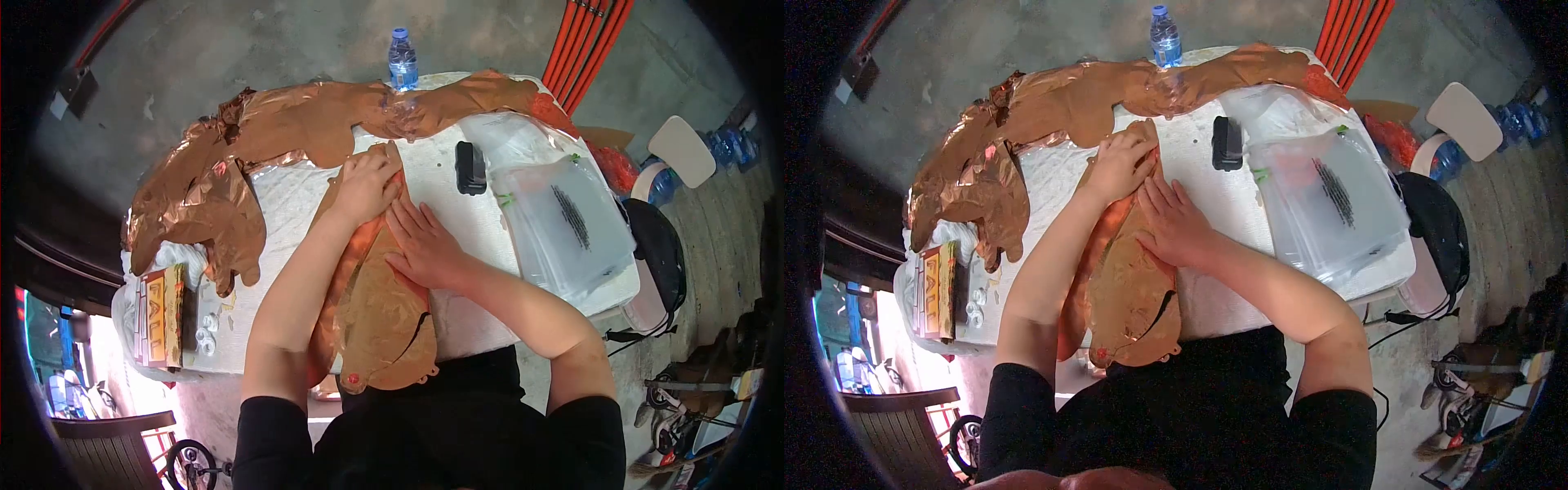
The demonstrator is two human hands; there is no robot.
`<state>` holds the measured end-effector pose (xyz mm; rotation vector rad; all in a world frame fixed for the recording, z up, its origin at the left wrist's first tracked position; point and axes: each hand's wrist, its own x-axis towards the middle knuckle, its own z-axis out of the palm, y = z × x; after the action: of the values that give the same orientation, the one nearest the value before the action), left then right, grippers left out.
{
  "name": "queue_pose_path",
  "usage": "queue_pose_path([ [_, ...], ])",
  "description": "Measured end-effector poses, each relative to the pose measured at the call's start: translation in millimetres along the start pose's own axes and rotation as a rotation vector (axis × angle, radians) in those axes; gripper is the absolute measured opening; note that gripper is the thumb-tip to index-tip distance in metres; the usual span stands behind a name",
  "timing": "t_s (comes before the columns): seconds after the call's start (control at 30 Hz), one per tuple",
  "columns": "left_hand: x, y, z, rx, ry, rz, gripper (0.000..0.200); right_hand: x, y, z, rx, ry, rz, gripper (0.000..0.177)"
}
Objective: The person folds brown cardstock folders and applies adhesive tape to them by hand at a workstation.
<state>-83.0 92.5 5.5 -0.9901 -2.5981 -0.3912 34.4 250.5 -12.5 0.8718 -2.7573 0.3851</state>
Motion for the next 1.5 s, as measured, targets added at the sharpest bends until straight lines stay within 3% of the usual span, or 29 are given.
queue_pose_path([
  [0.13,13.5,-5.9,12.3,0.056,0.003,-0.049,0.036,1.3,-1.6,-4.8,-0.001,-0.043,0.019,0.073],
  [0.3,27.2,-6.1,23.4,0.274,-0.004,-0.271,0.037,0.5,-0.2,-3.9,0.032,-0.044,0.004,0.071],
  [0.53,7.7,-28.9,-5.4,0.091,0.176,-0.348,0.034,0.4,1.9,5.5,0.073,-0.03,0.017,0.073],
  [0.63,-38.5,-26.5,-52.1,-0.003,-0.088,-0.401,0.034,0.8,2.5,7.1,0.091,-0.004,0.039,0.075],
  [0.87,-167.8,22.2,-132.7,0.079,-0.235,-0.466,0.052,2.0,2.9,4.7,0.034,-0.015,0.033,0.075],
  [0.93,-185.5,35.9,-149.6,0.003,-0.343,-0.67,0.06,2.1,3.7,4.2,0.005,-0.012,0.018,0.08],
  [0.97,-191.5,40.1,-155.3,0.005,-0.342,-0.677,0.06,2.1,2.3,1.1,0.011,-0.037,0.032,0.084],
  [1.03,-202.1,45.7,-163.4,-0.166,-0.395,-0.858,0.051,2.7,1.1,-1.7,0.021,-0.064,0.037,0.088],
  [1.07,-207.2,46.3,-164.0,-0.166,-0.393,-0.867,0.051,2.6,2.2,-1.7,0.016,-0.068,0.039,0.092],
  [1.17,-236.4,32.7,-149.8,-0.473,-0.367,-0.932,0.025,3.2,1.0,-3.5,0.012,-0.091,0.04,0.096],
  [1.3,-225.5,59.4,-168.2,-0.574,-0.272,-0.975,0.02,4.5,-0.5,-9.2,0.018,-0.144,0.065,0.096],
  [1.37,-221.5,71.1,-175.7,-0.873,-0.165,-1.046,0.016,4.2,0.0,-8.2,0.013,-0.139,0.065,0.096],
  [1.5,-192.3,101.1,-192.9,-0.774,-0.221,-0.856,0.013,4.3,0.6,-8.0,0.012,-0.127,0.055,0.096],
])
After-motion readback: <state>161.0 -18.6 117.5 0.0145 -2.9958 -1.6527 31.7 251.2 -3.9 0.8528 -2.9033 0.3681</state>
